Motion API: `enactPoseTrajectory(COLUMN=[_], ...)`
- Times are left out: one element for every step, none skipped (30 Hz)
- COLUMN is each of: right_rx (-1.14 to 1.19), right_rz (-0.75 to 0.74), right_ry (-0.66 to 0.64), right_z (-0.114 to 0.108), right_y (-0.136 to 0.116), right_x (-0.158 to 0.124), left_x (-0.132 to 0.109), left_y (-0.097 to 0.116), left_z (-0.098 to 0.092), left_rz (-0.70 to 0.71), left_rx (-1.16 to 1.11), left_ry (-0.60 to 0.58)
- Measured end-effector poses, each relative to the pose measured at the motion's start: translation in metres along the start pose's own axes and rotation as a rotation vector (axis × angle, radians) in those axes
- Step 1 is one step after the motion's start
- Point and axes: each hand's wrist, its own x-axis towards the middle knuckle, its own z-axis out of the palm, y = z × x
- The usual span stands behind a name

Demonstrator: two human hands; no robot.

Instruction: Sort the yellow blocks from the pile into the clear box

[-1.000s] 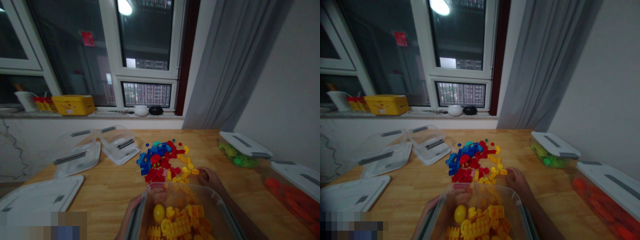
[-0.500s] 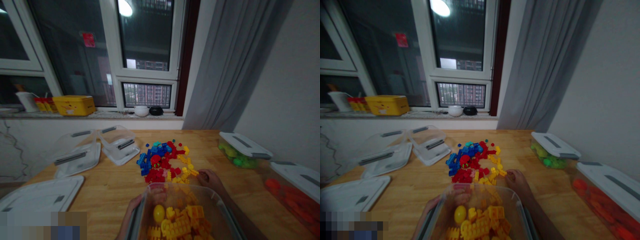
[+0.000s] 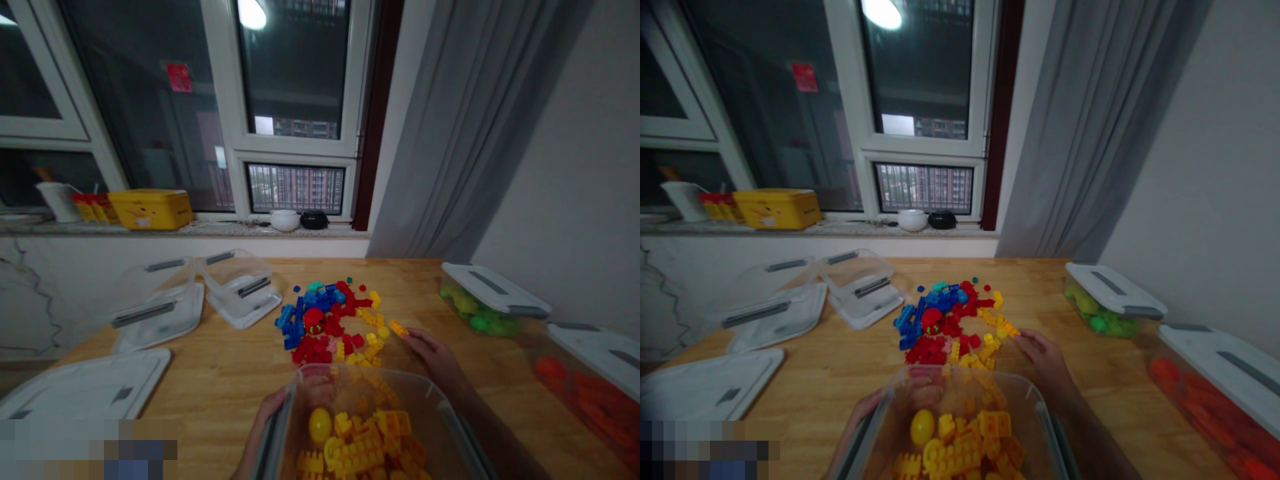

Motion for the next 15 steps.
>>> enactPoseTrajectory(right_rx=[0.125,0.260,0.382,0.468,0.503,0.501,0.472,0.427,0.381,0.338,0.309,0.299,0.307,0.320,0.328], right_rz=[0.033,0.068,0.104,0.137,0.163,0.179,0.178,0.158,0.118,0.069,0.024,-0.007,-0.022,-0.025,-0.023], right_ry=[-0.031,-0.074,-0.136,-0.213,-0.303,-0.388,-0.477,-0.563,-0.635,-0.700,-0.751,-0.784,-0.800,-0.803,-0.806], right_z=[0.002,0.003,0.003,0.003,0.001,-0.001,-0.004,-0.007,-0.009,-0.011,-0.013,-0.013,-0.013,-0.013,-0.012], right_y=[-0.003,-0.005,-0.006,-0.007,-0.008,-0.008,-0.008,-0.008,-0.008,-0.007,-0.007,-0.007,-0.006,-0.005,-0.003], right_x=[-0.004,-0.008,-0.012,-0.014,-0.016,-0.017,-0.017,-0.016,-0.015,-0.014,-0.014,-0.014,-0.014,-0.014,-0.013], left_x=[-0.002,-0.003,-0.003,-0.003,-0.003,-0.003,-0.004,-0.004,-0.005,-0.007,-0.008,-0.009,-0.011,-0.011,-0.011], left_y=[0.002,0.003,0.004,0.004,0.004,0.004,0.004,0.004,0.005,0.007,0.009,0.012,0.014,0.017,0.019], left_z=[0.005,0.009,0.012,0.014,0.014,0.014,0.014,0.016,0.018,0.022,0.027,0.034,0.040,0.046,0.051], left_rz=[-0.002,0.000,0.008,0.022,0.045,0.067,0.077,0.071,0.049,0.017,-0.017,-0.042,-0.059,-0.079,-0.092], left_rx=[0.018,0.034,0.042,0.044,0.040,0.034,0.029,0.025,0.021,0.014,0.001,-0.016,-0.033,-0.050,-0.059], left_ry=[0.044,0.067,0.084,0.109,0.128,0.145,0.162,0.165,0.157,0.141,0.102,0.056,-0.006,-0.079,-0.152])
